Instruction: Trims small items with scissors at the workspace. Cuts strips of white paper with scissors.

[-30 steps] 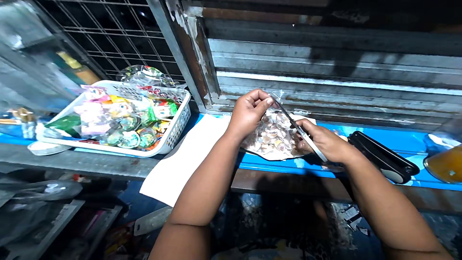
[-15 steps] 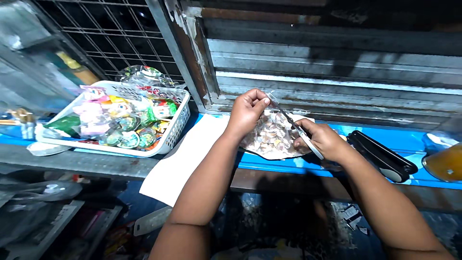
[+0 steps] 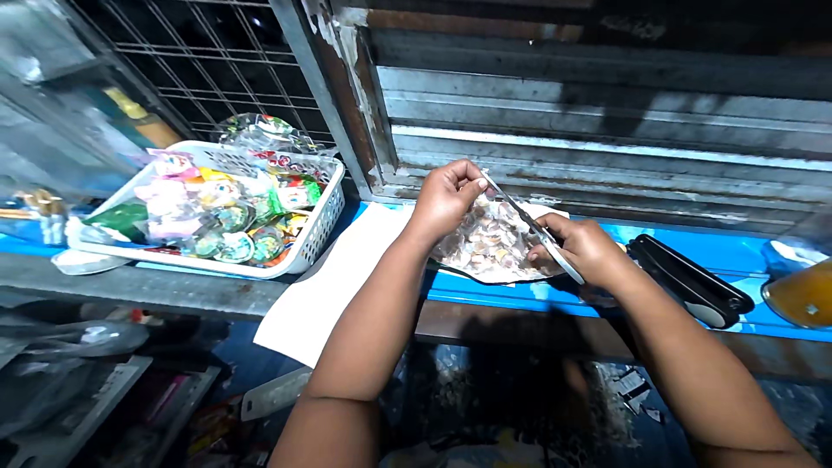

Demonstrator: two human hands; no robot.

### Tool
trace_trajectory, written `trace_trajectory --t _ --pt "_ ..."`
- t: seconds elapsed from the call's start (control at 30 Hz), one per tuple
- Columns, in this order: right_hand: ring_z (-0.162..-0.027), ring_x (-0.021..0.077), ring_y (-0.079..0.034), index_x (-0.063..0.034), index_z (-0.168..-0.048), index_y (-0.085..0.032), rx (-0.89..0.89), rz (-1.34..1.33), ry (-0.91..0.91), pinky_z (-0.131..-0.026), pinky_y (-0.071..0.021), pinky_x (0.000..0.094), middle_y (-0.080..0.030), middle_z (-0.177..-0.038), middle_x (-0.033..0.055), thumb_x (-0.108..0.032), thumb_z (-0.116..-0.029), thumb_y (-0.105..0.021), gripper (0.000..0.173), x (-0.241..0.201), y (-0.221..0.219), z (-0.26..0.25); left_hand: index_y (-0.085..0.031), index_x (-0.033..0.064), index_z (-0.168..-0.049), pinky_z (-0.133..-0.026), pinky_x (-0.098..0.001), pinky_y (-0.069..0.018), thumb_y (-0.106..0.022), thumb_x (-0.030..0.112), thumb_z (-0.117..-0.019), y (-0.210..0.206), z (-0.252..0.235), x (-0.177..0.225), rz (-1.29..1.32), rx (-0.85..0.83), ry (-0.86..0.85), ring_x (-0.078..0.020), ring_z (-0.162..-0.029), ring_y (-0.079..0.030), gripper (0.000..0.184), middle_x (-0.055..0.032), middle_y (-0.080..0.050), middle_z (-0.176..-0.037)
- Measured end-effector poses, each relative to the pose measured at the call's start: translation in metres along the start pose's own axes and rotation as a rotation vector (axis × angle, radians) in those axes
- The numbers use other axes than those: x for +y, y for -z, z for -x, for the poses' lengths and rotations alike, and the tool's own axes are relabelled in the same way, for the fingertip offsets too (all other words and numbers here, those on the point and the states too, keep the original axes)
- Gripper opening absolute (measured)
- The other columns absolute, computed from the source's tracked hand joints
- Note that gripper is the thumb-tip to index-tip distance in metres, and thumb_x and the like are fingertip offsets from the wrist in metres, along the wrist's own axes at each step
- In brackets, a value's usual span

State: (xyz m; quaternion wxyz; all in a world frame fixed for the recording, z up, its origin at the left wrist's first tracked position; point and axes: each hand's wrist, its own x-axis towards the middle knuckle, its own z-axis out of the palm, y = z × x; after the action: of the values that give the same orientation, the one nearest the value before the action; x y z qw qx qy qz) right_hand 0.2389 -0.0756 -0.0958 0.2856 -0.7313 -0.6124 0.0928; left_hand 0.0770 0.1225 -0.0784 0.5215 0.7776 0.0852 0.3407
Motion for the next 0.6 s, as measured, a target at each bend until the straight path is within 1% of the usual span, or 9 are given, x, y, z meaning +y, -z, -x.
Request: trace_trajectory --t 0.07,0.23,0.33,0.43,0.5,0.6 --pt "-0.068 0.0103 -0.063 -0.0105 -0.117 -0.066 -0.032 -0.012 -0.029 -0.067 -0.0537 0.0347 -0.067 -0.077 0.0011 -0.044 -0.0923 -0.074 0.042 0.0019 0.0025 -0.0006 -0.062 0.0075 -0.092 -0.053 -0.0142 -0.0396 -0.057 0.001 -0.1008 0.0002 -0.0007 -0.0001 -0.004 -0.014 0.027 0.0036 -0.059 -0.052 0.012 0.0039 -0.071 -0.084" --pt "-0.071 0.0094 -0.065 -0.0108 -0.121 -0.063 -0.086 -0.067 -0.046 -0.069 -0.0554 0.0330 -0.067 -0.081 0.0013 -0.042 -0.0943 -0.072 0.042 0.0053 0.0050 -0.0022 -0.062 0.0072 -0.093 -0.052 -0.0145 -0.0388 -0.056 0.001 -0.1013 -0.0004 -0.0013 0.0003 -0.002 -0.017 0.060 0.0034 -0.057 -0.051 0.012 0.0036 -0.070 -0.083" --pt "-0.072 0.0098 -0.066 -0.0112 -0.122 -0.063 -0.085 -0.060 -0.040 -0.071 -0.0561 0.0338 -0.068 -0.083 0.0013 -0.043 -0.0937 -0.072 0.044 0.0063 0.0050 -0.0016 -0.061 0.0077 -0.093 -0.052 -0.0143 -0.0381 -0.055 0.002 -0.1017 -0.0003 -0.0011 0.0007 -0.024 -0.036 0.065 0.0040 -0.057 -0.050 0.012 0.0041 -0.071 -0.083" --pt "-0.073 0.0129 -0.065 -0.0109 -0.122 -0.064 -0.068 -0.030 -0.037 -0.071 -0.0550 0.0378 -0.068 -0.083 0.0030 -0.043 -0.0934 -0.073 0.044 0.0048 0.0044 -0.0011 -0.061 0.0072 -0.090 -0.051 -0.0141 -0.0378 -0.057 0.002 -0.1012 -0.0010 -0.0005 0.0016 -0.026 -0.058 0.084 0.0039 -0.055 -0.049 0.013 0.0044 -0.069 -0.080" --pt "-0.073 0.0160 -0.066 -0.0100 -0.121 -0.065 -0.049 -0.004 -0.031 -0.070 -0.0549 0.0408 -0.068 -0.082 0.0049 -0.041 -0.0933 -0.074 0.043 0.0041 0.0028 -0.0013 -0.061 0.0075 -0.089 -0.051 -0.0139 -0.0376 -0.057 0.002 -0.1013 -0.0013 -0.0002 0.0027 -0.031 -0.066 0.099 0.0043 -0.054 -0.048 0.014 0.0050 -0.069 -0.078" --pt "-0.071 0.0181 -0.066 -0.0100 -0.120 -0.066 -0.027 0.011 -0.052 -0.069 -0.0548 0.0436 -0.069 -0.080 0.0060 -0.036 -0.0940 -0.075 0.038 0.0022 0.0006 -0.0020 -0.061 0.0075 -0.090 -0.052 -0.0140 -0.0389 -0.057 0.002 -0.1018 -0.0020 -0.0008 0.0029 -0.035 -0.059 0.119 0.0039 -0.055 -0.050 0.014 0.0047 -0.069 -0.080"
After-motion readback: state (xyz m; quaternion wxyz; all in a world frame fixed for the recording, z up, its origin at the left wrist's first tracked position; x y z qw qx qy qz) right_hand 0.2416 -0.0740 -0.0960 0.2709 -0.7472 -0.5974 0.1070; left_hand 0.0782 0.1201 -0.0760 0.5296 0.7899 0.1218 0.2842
